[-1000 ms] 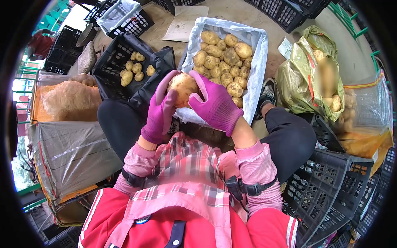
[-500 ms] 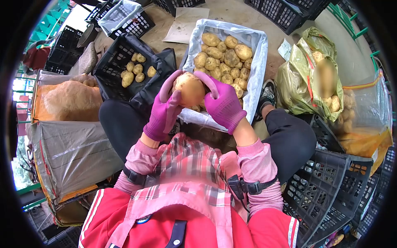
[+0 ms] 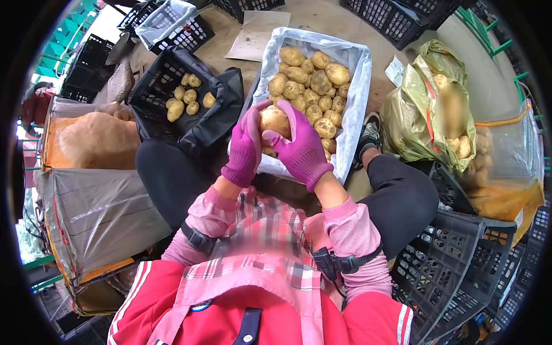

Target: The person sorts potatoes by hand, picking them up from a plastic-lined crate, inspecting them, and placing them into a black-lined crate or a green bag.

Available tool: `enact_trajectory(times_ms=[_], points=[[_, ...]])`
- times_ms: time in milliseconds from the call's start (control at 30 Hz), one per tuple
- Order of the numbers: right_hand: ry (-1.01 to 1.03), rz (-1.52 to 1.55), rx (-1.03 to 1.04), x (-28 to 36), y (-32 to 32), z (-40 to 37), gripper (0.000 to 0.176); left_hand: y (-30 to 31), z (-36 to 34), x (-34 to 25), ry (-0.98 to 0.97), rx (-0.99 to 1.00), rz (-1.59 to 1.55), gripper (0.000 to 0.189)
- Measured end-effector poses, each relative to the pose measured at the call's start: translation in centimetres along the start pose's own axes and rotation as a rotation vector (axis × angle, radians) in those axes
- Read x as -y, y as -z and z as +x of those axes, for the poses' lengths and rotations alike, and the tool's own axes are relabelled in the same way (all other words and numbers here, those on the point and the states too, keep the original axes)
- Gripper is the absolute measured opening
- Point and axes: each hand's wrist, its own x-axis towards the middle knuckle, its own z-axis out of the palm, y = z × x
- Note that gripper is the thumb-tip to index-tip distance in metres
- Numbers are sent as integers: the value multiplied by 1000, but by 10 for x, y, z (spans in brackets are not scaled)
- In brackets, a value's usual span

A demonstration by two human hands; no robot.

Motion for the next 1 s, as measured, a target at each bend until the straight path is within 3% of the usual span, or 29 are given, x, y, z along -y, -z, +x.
enact_trajectory(times_ms=[33, 133, 233, 267, 300, 367, 467, 500, 533, 567, 667, 733, 767, 800, 900, 1000], points=[[14, 6, -14, 1, 0, 0, 70, 0, 1, -3, 3, -3, 19, 36], [86, 41, -8, -1, -1, -3, 70, 9, 8, 19, -270, -35, 342, 36], [82, 92, 29, 3, -2, 7, 70, 28, 11, -1, -284, 61, 594, 37], [5, 65, 41, 0, 5, -1, 70, 32, 6, -1, -437, 160, 652, 40], [34, 76, 26, -6, 2, -4, 69, 36, 7, 1, -441, 209, 603, 39], [44, 102, 14, -9, -6, -5, 69, 32, 3, 11, -133, 272, 167, 36], [41, 124, 2, -4, -10, -6, 69, 18, -3, 14, 1, 135, -50, 33], [22, 142, 3, -2, -10, -7, 70, 16, -2, 27, -29, 117, -49, 34], [1, 155, -1, 0, -10, -6, 70, 16, -1, 25, -233, 95, 168, 35], [15, 104, 5, 5, -9, -6, 69, 15, -2, 20, -250, 69, 242, 39], [23, 51, -18, 6, -8, -7, 70, 19, 1, 29, -168, 93, 222, 47], [0, 54, -12, 6, -7, -8, 70, 32, 4, 23, -271, 233, 342, 50], [28, 31, 8, 3, -7, -9, 69, 34, 2, 17, -99, 287, 151, 52], [55, 10, 32, 0, -8, -9, 67, 39, 1, 19, -139, 320, 167, 59], [131, -72, 47, 5, -14, -12, 64, 38, -4, 47, -526, 221, 420, 81], [140, -83, 56, 9, -13, -12, 66, 23, 5, 53, -219, 169, 527, 87]])
